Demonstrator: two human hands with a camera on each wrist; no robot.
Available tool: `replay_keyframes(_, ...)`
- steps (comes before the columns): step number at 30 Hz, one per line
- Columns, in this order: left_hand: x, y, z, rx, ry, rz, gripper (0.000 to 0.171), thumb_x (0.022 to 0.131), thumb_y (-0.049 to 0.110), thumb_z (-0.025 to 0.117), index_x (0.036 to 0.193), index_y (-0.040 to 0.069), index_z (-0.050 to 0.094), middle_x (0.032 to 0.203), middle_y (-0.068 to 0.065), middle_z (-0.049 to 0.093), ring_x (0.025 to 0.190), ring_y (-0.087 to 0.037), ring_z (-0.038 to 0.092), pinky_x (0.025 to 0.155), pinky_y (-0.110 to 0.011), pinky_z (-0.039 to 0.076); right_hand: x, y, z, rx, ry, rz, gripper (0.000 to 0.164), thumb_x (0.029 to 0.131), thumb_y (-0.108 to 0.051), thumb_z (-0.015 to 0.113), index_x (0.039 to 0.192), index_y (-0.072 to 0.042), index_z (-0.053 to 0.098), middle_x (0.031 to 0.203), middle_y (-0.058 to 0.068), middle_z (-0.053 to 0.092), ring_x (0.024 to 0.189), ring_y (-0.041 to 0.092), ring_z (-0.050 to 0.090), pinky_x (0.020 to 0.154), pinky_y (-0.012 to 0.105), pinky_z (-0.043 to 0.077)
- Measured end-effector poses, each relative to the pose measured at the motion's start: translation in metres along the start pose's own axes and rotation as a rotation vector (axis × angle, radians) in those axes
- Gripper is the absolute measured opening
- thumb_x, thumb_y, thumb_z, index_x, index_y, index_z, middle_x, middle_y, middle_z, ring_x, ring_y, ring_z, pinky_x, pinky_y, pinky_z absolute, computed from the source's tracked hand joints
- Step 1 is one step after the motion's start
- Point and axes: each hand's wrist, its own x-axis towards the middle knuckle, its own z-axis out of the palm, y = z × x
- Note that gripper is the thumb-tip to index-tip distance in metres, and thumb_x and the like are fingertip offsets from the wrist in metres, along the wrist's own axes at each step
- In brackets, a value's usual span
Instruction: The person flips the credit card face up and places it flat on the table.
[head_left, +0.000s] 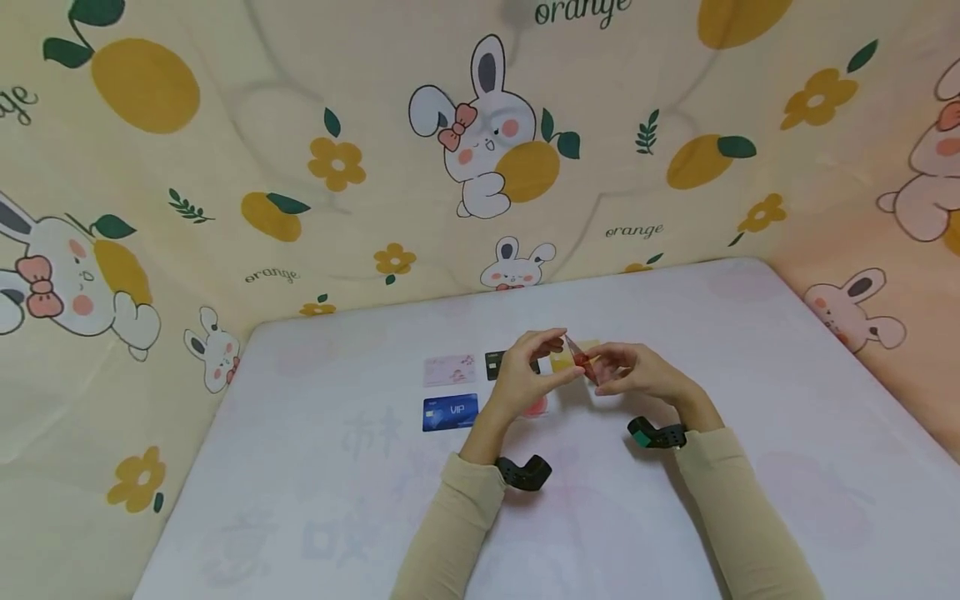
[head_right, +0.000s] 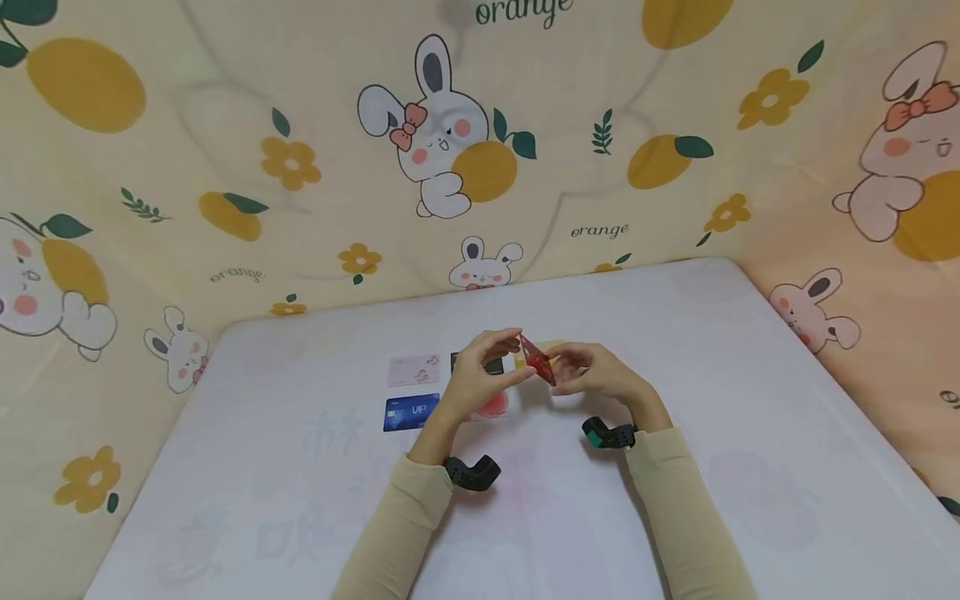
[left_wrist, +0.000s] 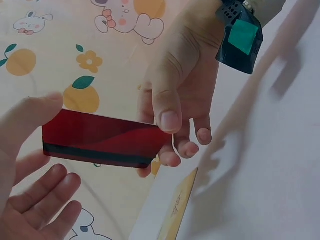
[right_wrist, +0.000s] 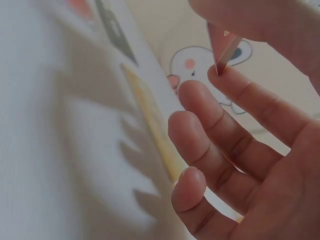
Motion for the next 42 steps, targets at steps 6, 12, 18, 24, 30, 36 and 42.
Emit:
replay_keyframes(6, 0.005, 0.000, 0.001, 0.069, -0.019, 0.016, 0.054, 0.079, 0.018, 0.080, 0.128, 0.008, 0.060, 0.111, -0.016, 0.064, 0.102, -0.024, 0.063, 0.097, -0.026, 0.051, -0.002, 0.002, -0.004, -0.012, 0.003, 0.016, 0.055, 0.076, -0.007, 0.079, 0.125, 0.005, 0.056, 0.088, 0.004, 0.064, 0.076, 0.005, 0.057, 0.069, 0.023, 0.049)
replay_keyframes(12, 0.007, 0.001, -0.001, 0.062, -0.059, 0.002, 0.055, 0.080, 0.019, 0.078, 0.130, 0.007, 0.058, 0.109, -0.019, 0.063, 0.101, -0.026, 0.064, 0.096, -0.030, 0.053, -0.002, 0.001, -0.008, -0.048, 0.021, 0.012, 0.055, 0.076, -0.007, 0.079, 0.125, 0.004, 0.056, 0.089, 0.008, 0.064, 0.075, 0.005, 0.056, 0.068, 0.023, 0.048)
replay_keyframes(18, 0.007, -0.001, -0.005, 0.050, -0.083, -0.028, 0.056, 0.082, 0.018, 0.077, 0.132, 0.007, 0.056, 0.104, -0.021, 0.064, 0.096, -0.028, 0.064, 0.094, -0.044, 0.052, 0.000, -0.001, -0.011, -0.065, 0.033, 0.025, 0.056, 0.075, -0.008, 0.080, 0.124, 0.002, 0.057, 0.091, 0.017, 0.064, 0.074, 0.006, 0.056, 0.067, 0.023, 0.049)
replay_keyframes(24, 0.004, -0.004, -0.006, 0.073, -0.100, -0.057, 0.057, 0.081, 0.019, 0.077, 0.133, 0.008, 0.056, 0.100, -0.023, 0.065, 0.086, -0.023, 0.061, 0.087, -0.041, 0.055, -0.001, 0.000, -0.012, -0.072, 0.040, 0.036, 0.056, 0.075, -0.008, 0.080, 0.125, 0.003, 0.056, 0.089, 0.013, 0.064, 0.075, 0.006, 0.055, 0.066, 0.023, 0.049)
replay_keyframes(30, 0.001, -0.007, -0.007, 0.124, -0.092, -0.070, 0.056, 0.080, 0.019, 0.079, 0.131, 0.009, 0.058, 0.090, -0.016, 0.063, 0.074, -0.009, 0.050, 0.068, -0.013, 0.043, -0.003, 0.000, -0.013, -0.091, 0.034, 0.051, 0.056, 0.077, -0.010, 0.079, 0.126, 0.003, 0.055, 0.091, 0.015, 0.063, 0.074, 0.006, 0.054, 0.067, 0.022, 0.048)
replay_keyframes(36, -0.001, -0.009, -0.007, 0.130, -0.089, -0.083, 0.057, 0.080, 0.021, 0.079, 0.131, 0.011, 0.058, 0.085, -0.012, 0.059, 0.071, -0.007, 0.046, 0.063, -0.012, 0.039, -0.003, -0.001, -0.014, -0.089, 0.030, 0.053, 0.057, 0.076, -0.008, 0.079, 0.126, 0.003, 0.055, 0.092, 0.015, 0.063, 0.074, 0.005, 0.054, 0.066, 0.021, 0.048)
replay_keyframes(42, -0.003, -0.010, -0.007, 0.153, -0.095, -0.097, 0.057, 0.080, 0.023, 0.079, 0.131, 0.011, 0.058, 0.084, -0.010, 0.058, 0.069, -0.006, 0.044, 0.061, -0.013, 0.036, -0.003, -0.002, -0.014, -0.074, 0.012, 0.064, 0.057, 0.076, -0.006, 0.078, 0.126, 0.005, 0.053, 0.091, 0.017, 0.063, 0.074, 0.005, 0.054, 0.066, 0.021, 0.049)
